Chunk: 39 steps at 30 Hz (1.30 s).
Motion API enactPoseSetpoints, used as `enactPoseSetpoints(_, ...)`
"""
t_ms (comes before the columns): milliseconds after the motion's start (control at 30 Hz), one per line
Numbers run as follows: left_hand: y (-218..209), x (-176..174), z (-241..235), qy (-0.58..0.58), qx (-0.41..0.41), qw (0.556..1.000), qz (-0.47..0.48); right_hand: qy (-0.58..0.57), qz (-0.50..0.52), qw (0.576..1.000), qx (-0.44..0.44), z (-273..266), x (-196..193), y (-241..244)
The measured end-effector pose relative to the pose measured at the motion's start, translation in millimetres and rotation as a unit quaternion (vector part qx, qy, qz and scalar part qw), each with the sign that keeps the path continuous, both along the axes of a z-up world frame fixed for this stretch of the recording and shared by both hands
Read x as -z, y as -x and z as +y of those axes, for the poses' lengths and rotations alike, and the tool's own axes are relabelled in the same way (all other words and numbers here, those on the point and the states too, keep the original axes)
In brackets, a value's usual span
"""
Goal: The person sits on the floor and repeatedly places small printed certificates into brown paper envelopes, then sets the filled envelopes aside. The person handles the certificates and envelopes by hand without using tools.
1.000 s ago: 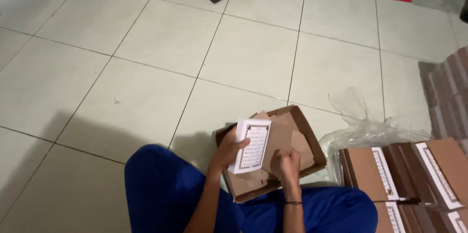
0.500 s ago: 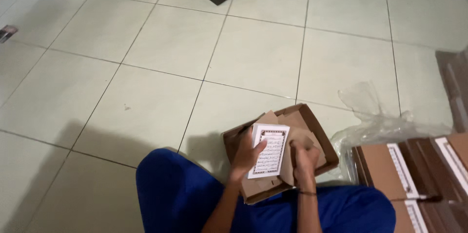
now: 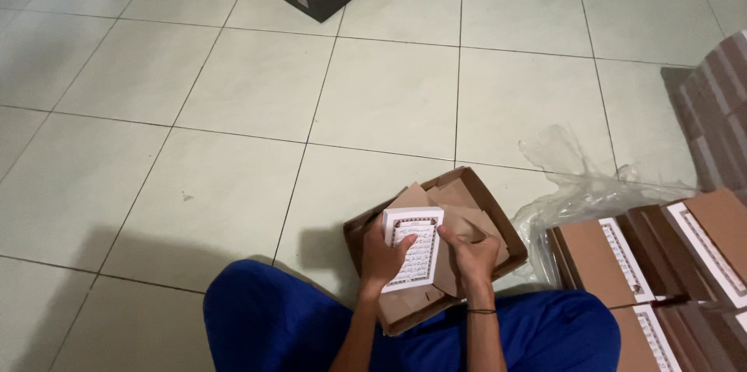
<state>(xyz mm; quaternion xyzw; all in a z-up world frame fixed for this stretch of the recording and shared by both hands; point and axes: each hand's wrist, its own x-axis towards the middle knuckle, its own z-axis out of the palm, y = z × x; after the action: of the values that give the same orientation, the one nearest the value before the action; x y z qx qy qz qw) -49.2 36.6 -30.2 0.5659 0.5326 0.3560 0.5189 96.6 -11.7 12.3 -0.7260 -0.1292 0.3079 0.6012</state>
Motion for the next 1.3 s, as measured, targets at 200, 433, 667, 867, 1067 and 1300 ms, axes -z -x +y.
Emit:
enactPoseSetpoints(200,7,11,3,-0.025,0.002,1.0,-0.013,-0.043,0.093,0.995,0.022,-1,41,-18)
enactPoseSetpoints(433,20,14,10,0.001,0.032,0.996,-0.083,-0.037,0.314,0.948,-0.035,0,58,-26)
enactPoseSetpoints(667,27,24,18,0.004,-0.048,0.998,-0.031,-0.014,0.338,0.937,-0.09,-19,41,-25)
enactPoseSetpoints(867,20,-11,22,0.047,-0.298,0.95,-0.08,-0.241,0.307,0.9,-0.195,-42,138,8)
enactPoseSetpoints(1067,9,23,13,0.078,-0.195,0.977,-0.021,-0.025,-0.103,0.994,-0.018,-4,114,31)
enactPoseSetpoints(1300,3,5,5,0.011,-0.187,0.982,-0.025,-0.027,-0.074,0.994,0.073,-6,111,27)
